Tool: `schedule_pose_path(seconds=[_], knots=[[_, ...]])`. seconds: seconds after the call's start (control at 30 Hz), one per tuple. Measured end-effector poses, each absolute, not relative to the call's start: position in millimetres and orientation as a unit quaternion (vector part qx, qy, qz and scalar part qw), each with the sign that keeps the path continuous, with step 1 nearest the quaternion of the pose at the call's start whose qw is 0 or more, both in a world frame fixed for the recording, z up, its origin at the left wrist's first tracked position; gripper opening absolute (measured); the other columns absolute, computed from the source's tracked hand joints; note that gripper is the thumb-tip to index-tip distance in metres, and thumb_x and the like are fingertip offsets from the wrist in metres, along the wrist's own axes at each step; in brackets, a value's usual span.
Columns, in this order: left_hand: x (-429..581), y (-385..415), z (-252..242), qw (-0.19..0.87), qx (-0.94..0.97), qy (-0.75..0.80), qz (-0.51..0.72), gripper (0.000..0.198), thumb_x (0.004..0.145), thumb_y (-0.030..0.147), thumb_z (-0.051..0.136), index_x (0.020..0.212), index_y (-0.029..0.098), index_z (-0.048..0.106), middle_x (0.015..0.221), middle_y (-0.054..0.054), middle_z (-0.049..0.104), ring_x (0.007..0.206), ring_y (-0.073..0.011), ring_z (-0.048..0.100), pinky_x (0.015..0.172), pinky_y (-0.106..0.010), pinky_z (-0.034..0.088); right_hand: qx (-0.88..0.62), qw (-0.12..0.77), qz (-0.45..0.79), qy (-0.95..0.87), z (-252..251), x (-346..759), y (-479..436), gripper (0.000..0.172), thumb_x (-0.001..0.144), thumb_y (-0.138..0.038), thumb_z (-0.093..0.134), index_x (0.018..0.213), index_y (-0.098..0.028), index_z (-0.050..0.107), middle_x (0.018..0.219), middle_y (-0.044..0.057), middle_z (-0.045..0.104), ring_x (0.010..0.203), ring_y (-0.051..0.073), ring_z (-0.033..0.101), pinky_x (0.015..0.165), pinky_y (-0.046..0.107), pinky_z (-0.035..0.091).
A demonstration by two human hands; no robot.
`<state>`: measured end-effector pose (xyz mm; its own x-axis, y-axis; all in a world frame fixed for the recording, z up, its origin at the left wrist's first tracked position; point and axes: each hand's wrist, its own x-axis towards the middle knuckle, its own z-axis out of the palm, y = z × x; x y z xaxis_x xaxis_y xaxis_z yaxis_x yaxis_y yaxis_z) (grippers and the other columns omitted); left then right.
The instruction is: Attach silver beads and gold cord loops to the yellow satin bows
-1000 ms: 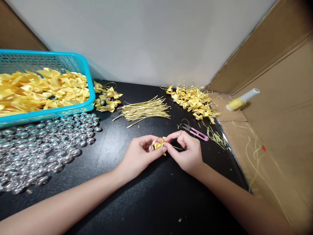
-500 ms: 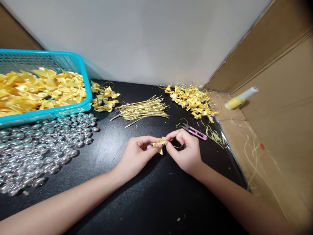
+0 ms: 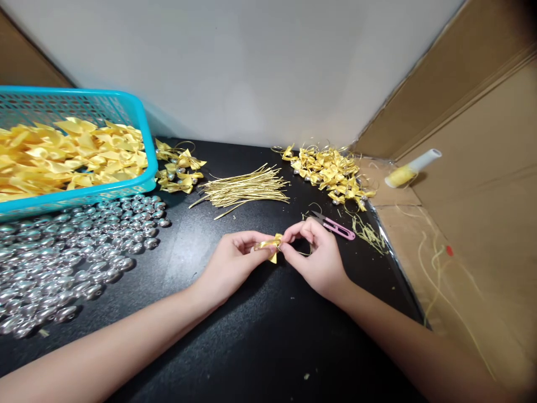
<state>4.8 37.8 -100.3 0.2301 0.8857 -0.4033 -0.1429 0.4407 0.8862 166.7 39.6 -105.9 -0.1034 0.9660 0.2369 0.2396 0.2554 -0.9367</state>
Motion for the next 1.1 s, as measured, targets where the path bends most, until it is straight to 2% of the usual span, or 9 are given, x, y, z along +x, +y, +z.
schedule_pose_path(seconds=[0.17,0.33,0.5,0.67,0.93,1.1], knots=[[5,38,-100,0.689,0.380,0.498,0.366,0.012,0.066,0.023,0.077,0.077,0.017,0.075,0.070,0.000,0.072,0.062,-0.0100,0.058,0.060,-0.019,0.041,-0.472,0.454,0.415,-0.632,-108,167,41,0.034,0.075,-0.012,0.058,0.069,-0.025,0.027,0.073,-0.001,0.060,0.068,0.014,0.057,0.067,0.030,0.049],[5,38,-98,0.687,0.379,0.504,0.362,0.008,0.065,0.021,0.075,0.072,0.017,0.074,0.065,0.001,0.071,0.059,-0.0094,0.057,0.057,-0.019,0.040,-0.461,0.441,0.387,-0.665,-105,170,45,0.031,0.079,-0.012,0.054,0.071,-0.025,0.027,0.077,0.000,0.058,0.069,0.014,0.053,0.065,0.030,0.047],[6,39,-96,0.683,0.373,0.509,0.368,0.008,0.066,0.022,0.074,0.073,0.018,0.074,0.061,0.002,0.068,0.053,-0.0083,0.052,0.053,-0.019,0.038,-0.468,0.452,0.350,-0.674,-99,171,44,0.036,0.075,-0.011,0.058,0.070,-0.025,0.025,0.072,0.000,0.061,0.067,0.015,0.057,0.067,0.032,0.049],[5,37,-100,0.673,0.393,0.503,0.375,0.014,0.064,0.025,0.077,0.075,0.017,0.074,0.072,-0.001,0.073,0.063,-0.0116,0.059,0.060,-0.021,0.043,-0.486,0.460,0.332,-0.665,-99,165,37,0.042,0.069,-0.013,0.066,0.066,-0.025,0.025,0.070,0.000,0.064,0.065,0.016,0.062,0.062,0.031,0.050],[6,38,-100,0.673,0.401,0.508,0.358,0.013,0.065,0.026,0.077,0.073,0.017,0.073,0.068,0.000,0.071,0.062,-0.0112,0.058,0.062,-0.021,0.041,-0.475,0.463,0.338,-0.668,-101,164,37,0.040,0.071,-0.008,0.060,0.066,-0.026,0.024,0.070,0.000,0.066,0.065,0.016,0.061,0.063,0.031,0.050],[5,41,-96,0.677,0.405,0.512,0.339,0.012,0.066,0.029,0.074,0.069,0.017,0.071,0.064,0.001,0.068,0.053,-0.0096,0.049,0.053,-0.022,0.034,-0.464,0.456,0.352,-0.673,-98,170,44,0.035,0.074,-0.016,0.062,0.068,-0.025,0.029,0.074,-0.001,0.060,0.068,0.015,0.058,0.065,0.031,0.049]])
